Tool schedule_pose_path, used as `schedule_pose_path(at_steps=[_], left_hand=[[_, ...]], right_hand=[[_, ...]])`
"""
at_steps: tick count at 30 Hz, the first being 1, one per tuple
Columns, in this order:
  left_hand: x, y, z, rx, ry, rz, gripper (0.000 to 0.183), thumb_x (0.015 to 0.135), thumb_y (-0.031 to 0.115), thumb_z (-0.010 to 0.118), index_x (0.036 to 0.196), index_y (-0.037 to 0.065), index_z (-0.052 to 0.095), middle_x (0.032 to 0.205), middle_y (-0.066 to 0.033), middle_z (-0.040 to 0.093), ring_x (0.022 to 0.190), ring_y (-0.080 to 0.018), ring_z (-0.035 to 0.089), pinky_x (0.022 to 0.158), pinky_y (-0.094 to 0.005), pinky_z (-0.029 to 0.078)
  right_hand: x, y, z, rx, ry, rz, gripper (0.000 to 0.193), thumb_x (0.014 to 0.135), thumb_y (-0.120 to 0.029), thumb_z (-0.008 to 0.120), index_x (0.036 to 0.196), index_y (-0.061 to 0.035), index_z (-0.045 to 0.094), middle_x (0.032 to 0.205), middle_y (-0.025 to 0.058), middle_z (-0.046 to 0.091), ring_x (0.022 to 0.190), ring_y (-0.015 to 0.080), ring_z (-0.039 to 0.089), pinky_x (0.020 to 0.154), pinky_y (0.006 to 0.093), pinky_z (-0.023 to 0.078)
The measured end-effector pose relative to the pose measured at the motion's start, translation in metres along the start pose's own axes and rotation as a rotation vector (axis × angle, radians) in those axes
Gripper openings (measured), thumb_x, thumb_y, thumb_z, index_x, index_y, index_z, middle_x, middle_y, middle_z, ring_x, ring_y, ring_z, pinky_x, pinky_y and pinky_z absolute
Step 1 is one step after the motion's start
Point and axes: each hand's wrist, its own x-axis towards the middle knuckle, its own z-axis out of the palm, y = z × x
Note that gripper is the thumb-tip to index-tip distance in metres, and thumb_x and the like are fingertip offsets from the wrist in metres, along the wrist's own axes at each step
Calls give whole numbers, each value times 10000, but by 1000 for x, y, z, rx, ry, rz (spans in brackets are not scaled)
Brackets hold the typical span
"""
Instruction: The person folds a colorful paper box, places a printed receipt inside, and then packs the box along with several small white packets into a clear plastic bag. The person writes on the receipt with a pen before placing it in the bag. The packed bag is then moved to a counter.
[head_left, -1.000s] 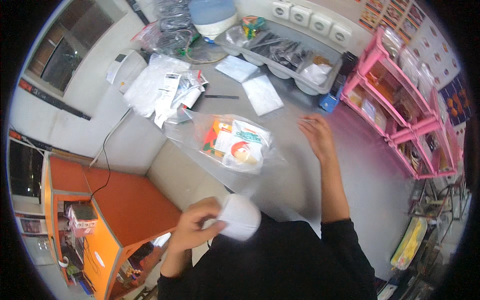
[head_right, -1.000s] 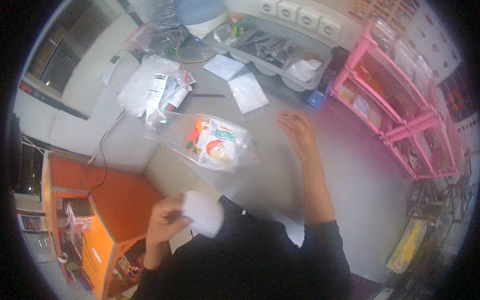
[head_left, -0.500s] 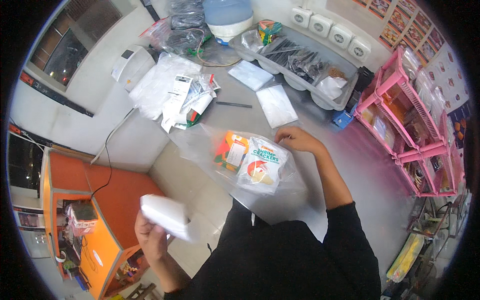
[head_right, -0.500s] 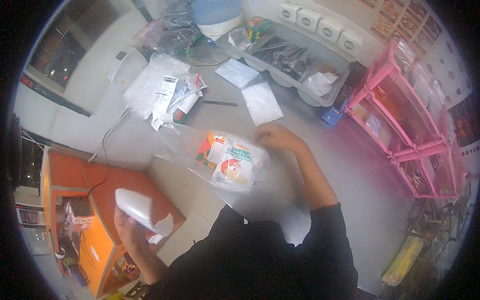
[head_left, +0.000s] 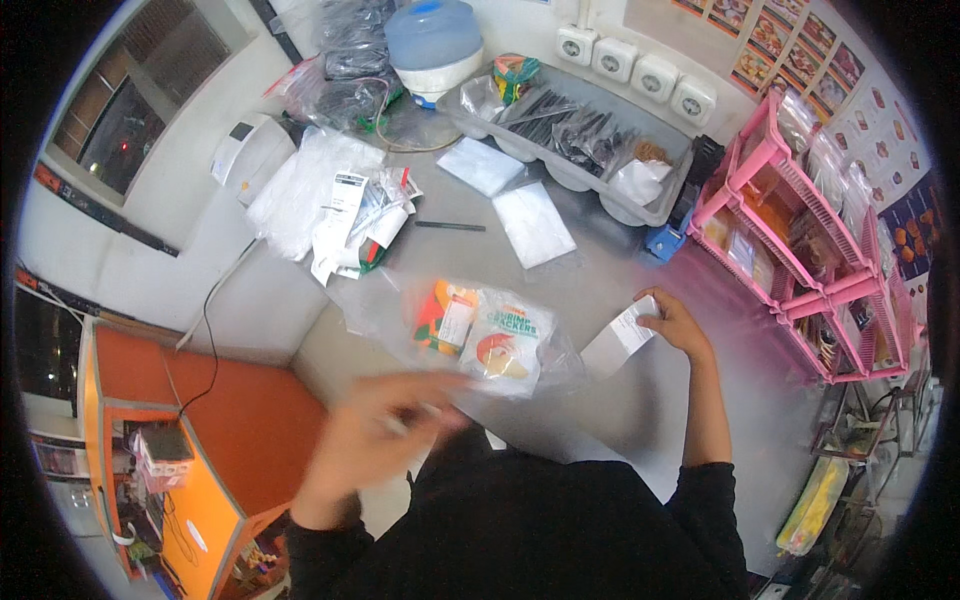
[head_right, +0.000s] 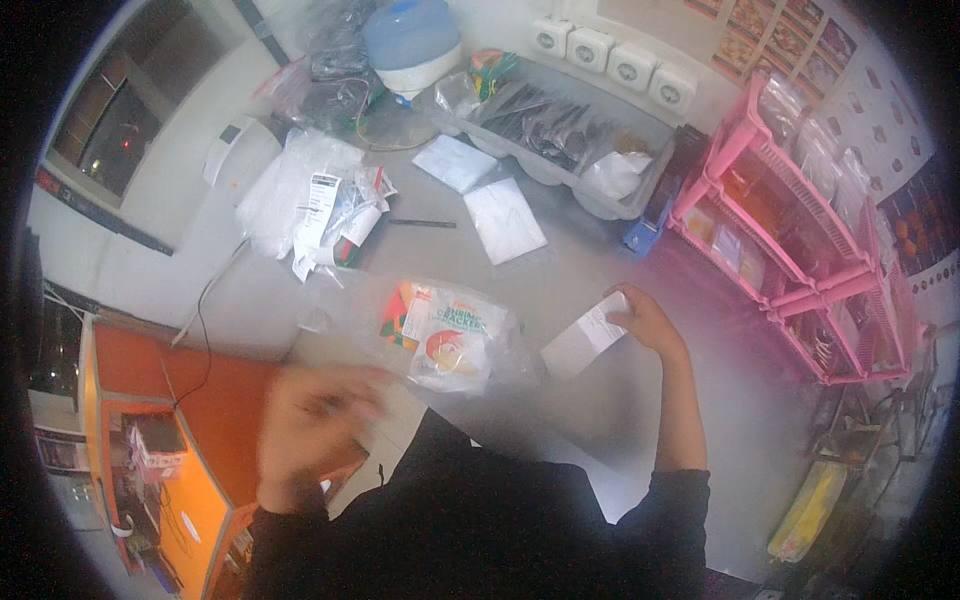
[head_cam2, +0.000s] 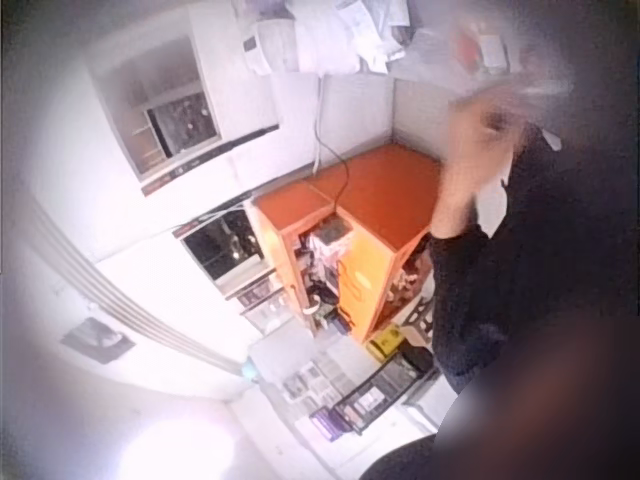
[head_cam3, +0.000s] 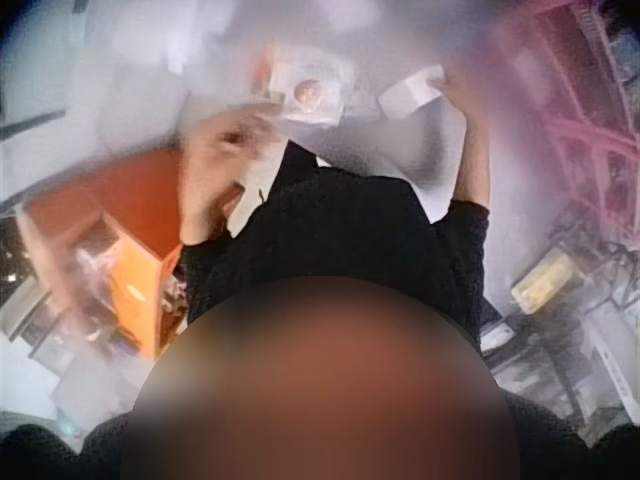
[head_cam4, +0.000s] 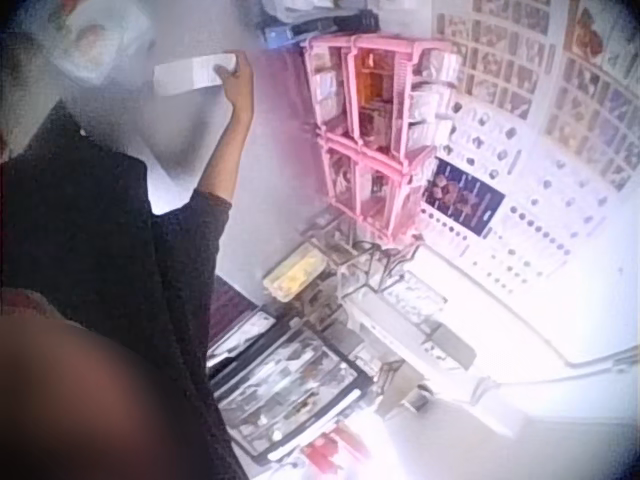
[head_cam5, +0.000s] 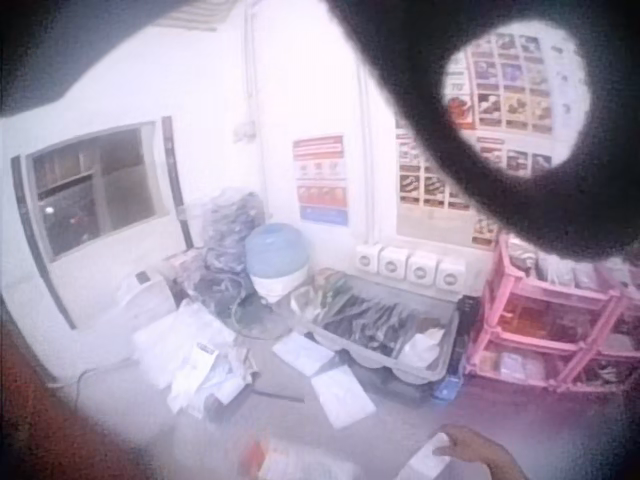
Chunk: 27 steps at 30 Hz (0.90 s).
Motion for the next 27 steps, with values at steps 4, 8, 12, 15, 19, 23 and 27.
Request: schedule_pose_path(at_steps=[4,8,12,15,19,23,27], left_hand=[[54,-45,-98,110,469,-191,205,839,137,531,1012,44,594,806,-35,614,656,-56,528,531,-188,411],[148,-156,-106,417,65,-72,293,797,121,595,1086,84,567,774,-43,580,698,-115,555,593,-247,444],[214,-235,-48,656,-159,178,371,759,122,624,1124,108,558,1046,-104,596,893,-261,569,757,-360,460],[259,-252,-20,739,-198,167,408,731,97,627,1131,118,554,1119,-130,561,999,-303,537,819,-385,449],[284,-265,15,752,-520,369,595,636,89,687,1199,114,497,1220,-144,482,1171,-328,424,978,-406,355],[287,-278,48,976,-584,853,833,506,75,765,1264,112,423,1298,-120,409,1258,-298,332,1033,-468,275],[296,-268,63,1029,-826,699,964,401,88,806,1276,109,403,1238,-137,427,1205,-308,367,1002,-487,288]], right_hand=[[14,24,12,-709,401,-76,378,708,-89,677,1065,-84,554,980,103,562,912,257,552,791,359,436],[16,10,49,-814,490,290,364,709,-115,665,1061,-86,575,1000,108,550,952,320,530,809,395,447],[26,24,61,-756,619,260,324,738,-71,582,1061,-78,574,1045,122,555,971,328,530,829,404,458],[36,43,51,-846,665,184,338,740,-16,525,1071,-72,569,1102,136,552,999,328,526,847,404,457],[50,46,37,-874,673,219,382,730,38,486,1093,-61,552,1148,150,543,1040,335,516,890,409,433],[48,26,42,-703,816,130,424,726,71,456,1130,-45,518,1160,170,533,1063,366,498,931,413,400],[20,19,65,-467,1031,320,405,768,69,430,1155,-33,491,1164,190,526,1096,368,481,960,396,375]])
